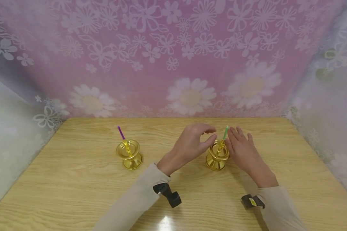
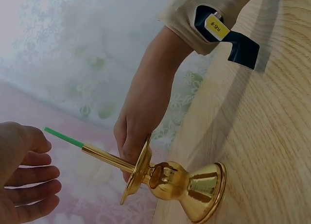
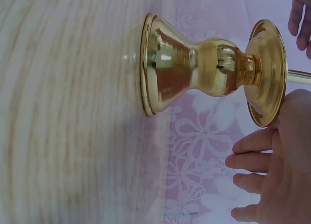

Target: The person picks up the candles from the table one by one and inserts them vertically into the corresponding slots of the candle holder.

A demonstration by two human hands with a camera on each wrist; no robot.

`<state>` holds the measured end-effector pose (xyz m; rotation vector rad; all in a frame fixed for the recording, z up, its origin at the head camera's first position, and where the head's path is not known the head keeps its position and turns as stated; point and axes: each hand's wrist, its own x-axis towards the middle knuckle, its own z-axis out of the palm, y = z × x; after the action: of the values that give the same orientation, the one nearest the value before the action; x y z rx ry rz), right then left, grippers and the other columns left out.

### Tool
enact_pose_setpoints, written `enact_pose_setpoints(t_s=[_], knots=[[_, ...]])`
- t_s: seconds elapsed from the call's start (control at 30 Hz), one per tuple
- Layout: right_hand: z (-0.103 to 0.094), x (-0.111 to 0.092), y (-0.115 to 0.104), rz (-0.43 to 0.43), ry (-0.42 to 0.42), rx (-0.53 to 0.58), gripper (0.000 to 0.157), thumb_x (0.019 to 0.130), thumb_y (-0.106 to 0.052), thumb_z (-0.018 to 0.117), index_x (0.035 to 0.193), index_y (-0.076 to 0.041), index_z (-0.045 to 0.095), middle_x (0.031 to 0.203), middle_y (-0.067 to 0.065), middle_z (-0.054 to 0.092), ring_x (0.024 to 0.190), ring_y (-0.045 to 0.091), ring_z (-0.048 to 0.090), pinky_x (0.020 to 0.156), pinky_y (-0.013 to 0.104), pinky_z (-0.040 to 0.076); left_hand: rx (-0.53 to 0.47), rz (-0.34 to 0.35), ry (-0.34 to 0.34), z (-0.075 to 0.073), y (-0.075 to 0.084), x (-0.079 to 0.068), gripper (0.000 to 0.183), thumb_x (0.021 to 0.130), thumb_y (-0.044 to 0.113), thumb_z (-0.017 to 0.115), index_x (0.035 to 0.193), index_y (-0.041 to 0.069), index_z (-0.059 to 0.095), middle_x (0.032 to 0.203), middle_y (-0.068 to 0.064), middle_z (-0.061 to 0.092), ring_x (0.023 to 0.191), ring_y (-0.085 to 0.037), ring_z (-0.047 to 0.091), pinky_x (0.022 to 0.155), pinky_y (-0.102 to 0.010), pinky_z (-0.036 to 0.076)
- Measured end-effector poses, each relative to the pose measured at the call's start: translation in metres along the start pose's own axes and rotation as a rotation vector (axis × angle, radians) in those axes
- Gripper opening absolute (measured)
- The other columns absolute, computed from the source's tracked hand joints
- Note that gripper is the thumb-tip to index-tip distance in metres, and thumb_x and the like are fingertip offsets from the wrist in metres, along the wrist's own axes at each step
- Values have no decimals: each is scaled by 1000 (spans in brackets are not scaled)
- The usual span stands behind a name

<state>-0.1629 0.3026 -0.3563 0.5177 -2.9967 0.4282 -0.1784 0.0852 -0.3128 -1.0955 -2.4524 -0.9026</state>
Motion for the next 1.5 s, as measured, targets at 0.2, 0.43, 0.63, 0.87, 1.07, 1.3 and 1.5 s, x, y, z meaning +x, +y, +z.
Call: enact_pose_setpoints(t_s=[0.2,0.43,0.63,0.87,1.07,1.3,1.5], knots=[[0,2,2,5,-1,2,52,108,-21,30,145,15,25,148,38,22,140,52,12,103,74,9,56,24,20,-1,-5,-6,24,98,25,58,114,11,70,116,1,68,111,-11,60,91,-15,45],[1,1,5,-2,7,12,53,108,-23,28,145,14,26,148,38,21,140,52,11,104,74,8,110,62,23,-2,-11,-17,25,97,24,59,113,8,69,115,-2,68,110,-14,60,92,-17,46],[1,0,6,-14,41,39,54,108,-25,26,145,15,26,147,39,22,140,51,11,104,74,7,153,84,23,-6,-15,-24,25,96,22,59,114,7,68,114,-3,68,109,-14,61,92,-18,47],[4,2,11,-62,82,67,53,108,-24,27,145,14,28,146,39,26,140,51,13,104,74,5,208,127,79,-18,-13,-35,24,95,19,60,114,7,68,111,-3,68,106,-16,62,91,-21,48],[4,-5,15,-60,98,59,53,108,-25,30,142,16,31,143,41,28,139,53,14,104,74,1,184,151,83,-44,-5,-49,24,94,18,60,114,5,66,113,-5,67,110,-18,60,96,-25,46],[0,-15,16,-39,85,76,54,107,-25,32,143,16,30,145,40,26,140,52,10,105,73,-1,189,144,173,-83,-12,-73,27,91,19,66,112,2,66,114,-11,65,114,-26,58,102,-34,43],[-6,-25,18,-31,119,64,54,107,-27,35,145,11,30,146,37,28,141,51,11,106,72,-1,282,80,305,-121,-33,-93,42,90,32,67,117,0,64,123,-18,62,123,-34,52,106,-48,37]])
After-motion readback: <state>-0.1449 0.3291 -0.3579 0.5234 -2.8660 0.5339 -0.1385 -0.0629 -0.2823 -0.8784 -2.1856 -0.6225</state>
